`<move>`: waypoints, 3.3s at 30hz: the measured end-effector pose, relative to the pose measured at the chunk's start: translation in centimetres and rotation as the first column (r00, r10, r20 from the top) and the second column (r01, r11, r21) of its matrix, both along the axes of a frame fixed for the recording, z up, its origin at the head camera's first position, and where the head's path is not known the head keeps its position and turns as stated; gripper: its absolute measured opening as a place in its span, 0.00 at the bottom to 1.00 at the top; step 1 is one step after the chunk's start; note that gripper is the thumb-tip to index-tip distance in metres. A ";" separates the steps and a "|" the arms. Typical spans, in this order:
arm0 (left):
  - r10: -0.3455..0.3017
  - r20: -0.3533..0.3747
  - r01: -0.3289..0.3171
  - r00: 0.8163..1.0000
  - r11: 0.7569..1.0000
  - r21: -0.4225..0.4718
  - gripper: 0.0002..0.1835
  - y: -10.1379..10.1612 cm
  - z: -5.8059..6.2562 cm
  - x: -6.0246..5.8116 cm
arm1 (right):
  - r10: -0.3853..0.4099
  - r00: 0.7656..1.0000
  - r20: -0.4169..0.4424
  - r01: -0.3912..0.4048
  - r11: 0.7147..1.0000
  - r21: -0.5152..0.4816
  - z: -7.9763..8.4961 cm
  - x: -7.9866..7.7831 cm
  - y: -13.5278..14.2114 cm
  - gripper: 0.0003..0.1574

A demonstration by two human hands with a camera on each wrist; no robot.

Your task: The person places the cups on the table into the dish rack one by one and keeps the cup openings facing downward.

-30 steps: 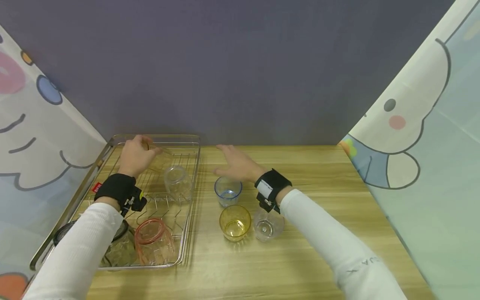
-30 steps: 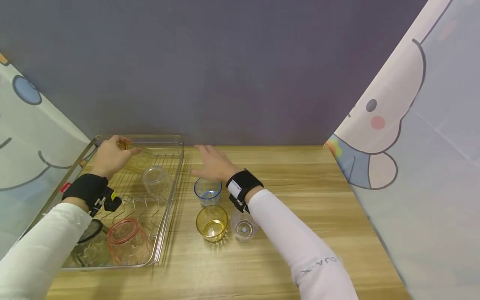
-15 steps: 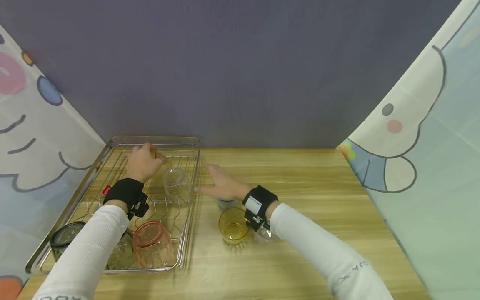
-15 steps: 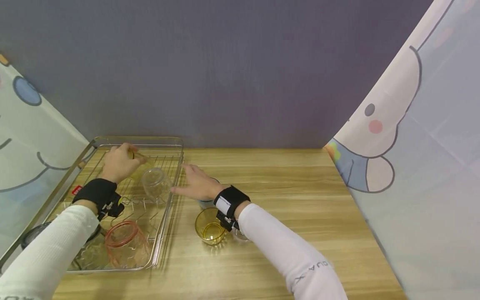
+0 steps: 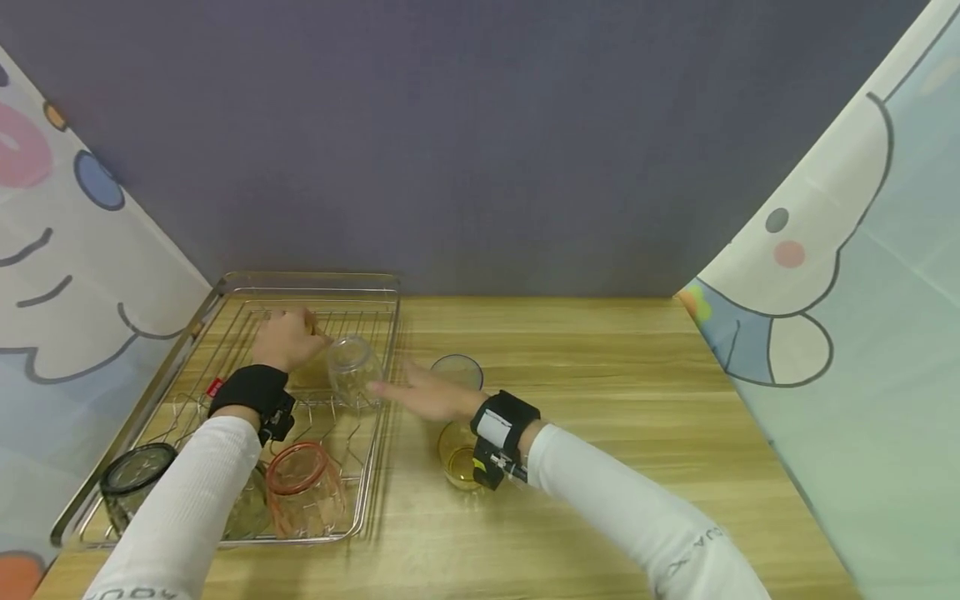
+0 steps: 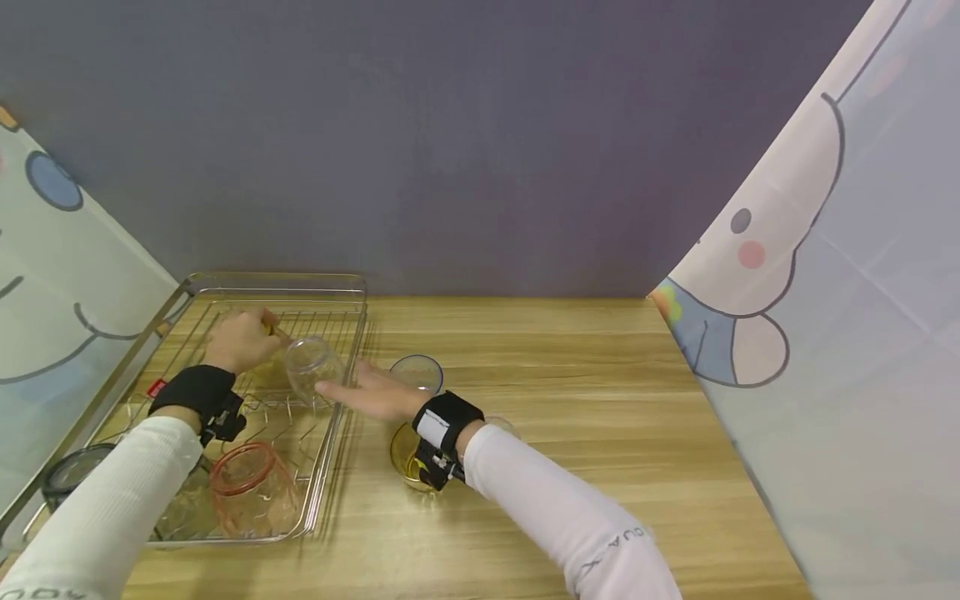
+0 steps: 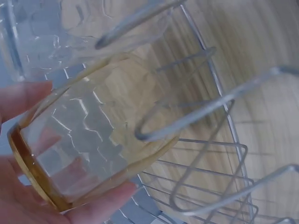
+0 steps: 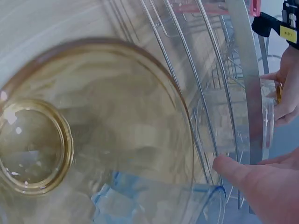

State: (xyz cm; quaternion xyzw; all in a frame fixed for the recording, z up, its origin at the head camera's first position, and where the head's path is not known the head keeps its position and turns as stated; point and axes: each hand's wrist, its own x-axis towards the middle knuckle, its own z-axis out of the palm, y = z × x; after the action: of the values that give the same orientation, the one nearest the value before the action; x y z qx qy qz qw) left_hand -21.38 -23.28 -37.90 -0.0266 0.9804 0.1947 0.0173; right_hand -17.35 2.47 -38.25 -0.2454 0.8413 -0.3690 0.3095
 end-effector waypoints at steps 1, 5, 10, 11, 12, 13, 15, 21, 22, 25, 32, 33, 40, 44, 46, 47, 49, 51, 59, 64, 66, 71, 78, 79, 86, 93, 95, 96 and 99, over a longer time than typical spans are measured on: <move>-0.001 0.013 0.001 1.000 1.000 -0.005 0.28 -0.1 -0.1 0.0 | 0.001 1.000 0.006 -0.001 1.000 0.019 0.0 0.1 -0.1 0.59; -0.009 0.039 0.009 0.999 1.000 -0.019 0.26 -0.3 -0.2 0.2 | 0.031 0.999 0.012 -0.031 0.997 0.070 -0.4 0.4 -0.2 0.61; -0.018 0.070 0.021 0.997 0.999 -0.049 0.23 -0.4 -0.1 0.5 | 0.078 0.996 0.051 -0.082 0.992 0.092 -0.8 0.5 -0.4 0.60; -0.017 0.086 0.022 0.996 0.999 -0.049 0.23 -0.4 0.0 0.6 | 0.082 0.995 0.058 -0.088 0.992 0.095 -0.9 0.6 -0.4 0.60; -0.018 0.101 0.023 0.995 0.999 -0.048 0.23 -0.4 0.1 0.7 | 0.085 0.995 0.061 -0.091 0.991 0.102 -1.0 0.6 -0.5 0.60; -0.017 0.114 0.022 0.993 0.999 -0.044 0.23 -0.4 0.2 0.8 | 0.088 0.994 0.064 -0.094 0.990 0.106 -1.0 0.7 -0.5 0.60; -0.023 0.130 0.027 0.991 0.999 -0.033 0.24 -0.5 0.2 0.9 | 0.088 0.994 0.071 -0.095 0.989 0.112 -1.1 0.8 -0.6 0.60; -0.059 0.122 0.063 0.991 0.998 -0.025 0.25 -0.6 -0.3 0.8 | 0.084 0.993 0.079 -0.094 0.986 0.136 -1.4 0.9 -0.3 0.62; -0.062 0.130 0.066 0.990 0.997 -0.027 0.25 -0.6 -0.2 0.8 | 0.085 0.993 0.079 -0.095 0.986 0.138 -1.5 0.9 -0.2 0.63; -0.073 0.165 0.078 0.984 0.997 -0.027 0.26 -0.5 0.1 0.8 | 0.087 0.993 0.075 -0.098 0.983 0.156 -1.6 0.9 -0.1 0.63; -0.116 0.232 0.112 0.966 0.993 0.030 0.28 -0.4 1.0 0.7 | 0.096 0.994 0.046 -0.103 0.980 0.171 -1.7 0.7 0.2 0.62; -0.123 0.240 0.117 0.963 0.992 0.039 0.28 -0.4 1.0 0.7 | 0.096 0.994 0.046 -0.102 0.981 0.167 -1.7 0.7 0.2 0.62; -0.148 0.286 0.129 0.947 0.988 0.085 0.32 -0.5 1.2 0.7 | 0.106 0.993 0.048 -0.113 0.979 0.172 -1.6 0.6 0.3 0.61; -0.136 0.287 0.116 0.948 0.990 0.085 0.32 -0.6 1.1 0.6 | 0.119 0.992 0.040 -0.124 0.978 0.168 -1.4 0.6 0.4 0.59; -0.123 0.284 0.103 0.951 0.991 0.083 0.32 -0.8 1.1 0.7 | 0.121 0.992 0.042 -0.127 0.980 0.154 -1.3 0.5 0.4 0.58; -0.116 0.280 0.095 0.953 0.992 0.086 0.32 -0.8 1.0 0.7 | 0.123 0.992 0.042 -0.128 0.980 0.150 -1.3 0.5 0.4 0.58; -0.103 0.274 0.081 0.956 0.993 0.090 0.32 -1.1 0.9 0.7 | 0.122 0.991 0.045 -0.128 0.981 0.146 -1.2 0.4 0.4 0.57; -0.092 0.281 0.062 0.955 0.992 0.112 0.33 -1.3 0.8 0.6 | 0.124 0.991 0.040 -0.129 0.979 0.156 -1.1 0.4 0.5 0.57; -0.040 0.383 -0.080 0.923 0.953 0.292 0.42 -2.2 0.4 0.4 | 0.123 0.991 0.046 -0.128 0.984 0.124 -0.8 -0.3 0.8 0.54; -0.005 0.398 -0.145 0.917 0.927 0.346 0.46 -2.4 0.3 0.4 | 0.085 0.994 0.063 -0.090 0.993 0.078 -0.6 -0.4 1.1 0.52; -0.002 0.385 -0.146 0.923 0.923 0.355 0.47 -2.3 0.4 0.5 | 0.068 0.995 0.072 -0.073 0.996 0.058 -0.5 -0.5 1.2 0.51; -0.019 0.326 -0.113 0.945 0.919 0.379 0.47 -2.1 0.8 0.7 | 0.048 0.995 0.088 -0.050 0.999 0.013 -0.4 -0.5 1.5 0.48; -0.023 0.257 -0.075 0.966 0.929 0.363 0.47 -1.7 1.4 0.7 | 0.037 0.994 0.104 -0.031 0.998 -0.060 0.1 -1.0 2.2 0.43; -0.027 0.253 -0.070 0.967 0.927 0.369 0.47 -1.7 1.5 0.6 | 0.035 0.994 0.106 -0.027 0.997 -0.075 0.3 -1.2 2.4 0.42; -0.045 0.219 -0.044 0.975 0.922 0.384 0.49 -1.6 2.1 0.6 | -0.002 0.991 0.133 0.035 0.970 -0.241 1.3 -2.6 5.0 0.38; -0.054 0.175 -0.023 0.983 0.912 0.410 0.49 -1.4 2.7 0.9 | -0.130 0.982 0.136 0.166 0.939 -0.300 1.9 -3.8 8.7 0.39; -0.062 0.162 -0.012 0.985 0.907 0.422 0.49 -1.4 2.7 1.0 | -0.166 0.978 0.128 0.198 0.933 -0.301 1.9 -4.0 9.8 0.40; -0.067 0.156 -0.006 0.986 0.903 0.430 0.50 -1.5 2.6 0.9 | -0.177 0.977 0.123 0.207 0.929 -0.306 1.9 -4.1 10.3 0.40; -0.078 0.120 0.017 0.990 0.898 0.439 0.50 -1.9 2.0 0.5 | -0.196 0.974 0.114 0.223 0.923 -0.315 2.1 -4.2 11.6 0.40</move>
State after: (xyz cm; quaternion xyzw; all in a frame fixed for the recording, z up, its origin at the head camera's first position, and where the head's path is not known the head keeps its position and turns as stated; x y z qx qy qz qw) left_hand -20.86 -25.16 -35.90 -0.0110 0.9087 0.4067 0.0936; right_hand -21.57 14.08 -36.15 -0.1867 0.7770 -0.5434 0.2572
